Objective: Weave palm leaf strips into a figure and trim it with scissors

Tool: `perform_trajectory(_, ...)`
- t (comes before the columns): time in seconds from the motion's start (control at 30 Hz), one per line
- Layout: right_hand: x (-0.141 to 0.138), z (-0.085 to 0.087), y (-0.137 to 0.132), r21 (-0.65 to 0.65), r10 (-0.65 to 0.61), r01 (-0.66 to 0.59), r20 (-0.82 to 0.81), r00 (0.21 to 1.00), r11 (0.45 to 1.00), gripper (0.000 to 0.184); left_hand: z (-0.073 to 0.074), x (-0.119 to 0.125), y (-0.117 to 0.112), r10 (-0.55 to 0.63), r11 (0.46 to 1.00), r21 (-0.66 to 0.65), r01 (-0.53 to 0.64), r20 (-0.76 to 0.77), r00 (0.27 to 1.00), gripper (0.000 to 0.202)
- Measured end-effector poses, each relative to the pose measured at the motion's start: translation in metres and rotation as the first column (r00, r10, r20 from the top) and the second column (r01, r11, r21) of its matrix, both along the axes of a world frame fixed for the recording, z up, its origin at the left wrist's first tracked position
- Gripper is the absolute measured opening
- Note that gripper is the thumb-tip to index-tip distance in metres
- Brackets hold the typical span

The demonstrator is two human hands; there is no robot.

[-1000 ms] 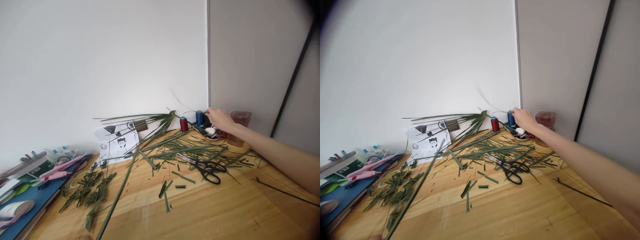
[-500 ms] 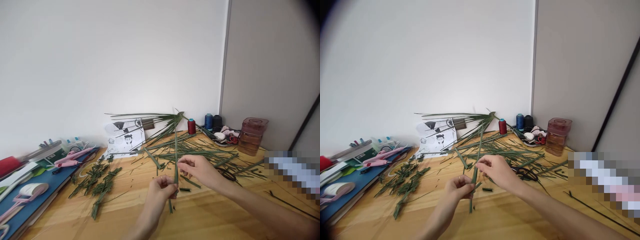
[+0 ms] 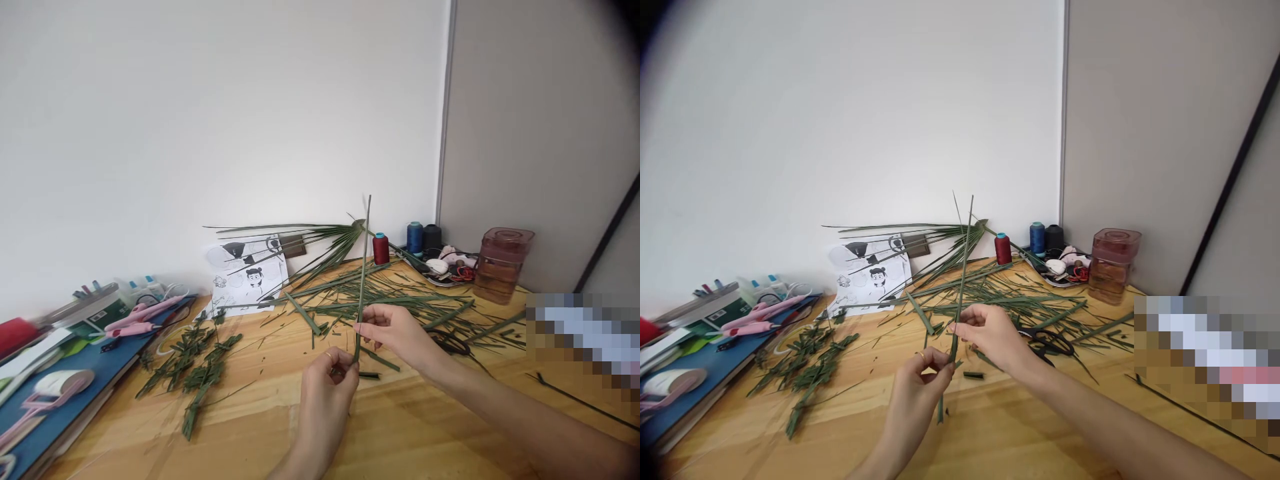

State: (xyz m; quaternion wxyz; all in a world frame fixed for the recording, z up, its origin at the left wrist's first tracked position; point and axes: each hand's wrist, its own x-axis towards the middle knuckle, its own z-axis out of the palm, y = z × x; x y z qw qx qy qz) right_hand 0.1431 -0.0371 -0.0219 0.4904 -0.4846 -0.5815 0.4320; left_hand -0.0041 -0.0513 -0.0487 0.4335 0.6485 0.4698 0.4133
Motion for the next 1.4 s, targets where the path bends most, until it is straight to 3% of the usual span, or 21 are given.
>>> perform_trajectory(0.17, 0.001, 0.002, -0.001, -0.026, 0.023, -0.023, -0.005, 1.0, 0.999, 0.014, -0.006, -0.001, 0.0, 0.001, 1.0, 0.009, -0.001, -0.023, 1.0, 0.015)
perform_trajectory(0.47, -0.002, 0.002, -0.001, -0.053, 0.013, -0.015, -0.028, 1.0, 0.998, 0.017, 0.002, 0.005, -0.003, -0.007, 0.996, -0.088, 0.008, 0.016, 1.0, 0.011)
perform_trajectory(0.83, 0.007, 0.002, 0.007, 0.181, -0.222, 0.218, 0.003, 0.975, 0.959, 0.017, -0.003, 0.006, -0.002, 0.01, 0.995, -0.097, -0.011, -0.013, 1.0, 0.01)
perform_trajectory(0.97, 0.011, 0.004, 0.012, 0.141, -0.129, 0.136, -0.058, 0.99, 0.981, 0.013, -0.004, 0.007, -0.003, 0.013, 0.994, -0.108, -0.012, 0.005, 1.0, 0.011)
perform_trajectory(1.07, 0.015, 0.006, 0.014, 0.074, -0.005, 0.014, -0.12, 0.993, 0.997, 0.011, -0.001, 0.006, -0.004, -0.054, 0.984, -0.163, 0.074, 0.129, 0.99, 0.012)
perform_trajectory(1.2, 0.016, 0.006, 0.011, 0.007, 0.101, -0.101, -0.192, 0.976, 0.995, 0.014, 0.013, 0.006, -0.001, -0.136, 0.947, -0.217, 0.236, 0.396, 0.908, 0.026)
perform_trajectory(1.4, 0.01, 0.01, 0.006, -0.044, 0.205, -0.22, -0.231, 0.951, 0.974, 0.017, 0.033, 0.011, 0.018, -0.111, 0.963, -0.156, 0.219, 0.509, 0.853, 0.025)
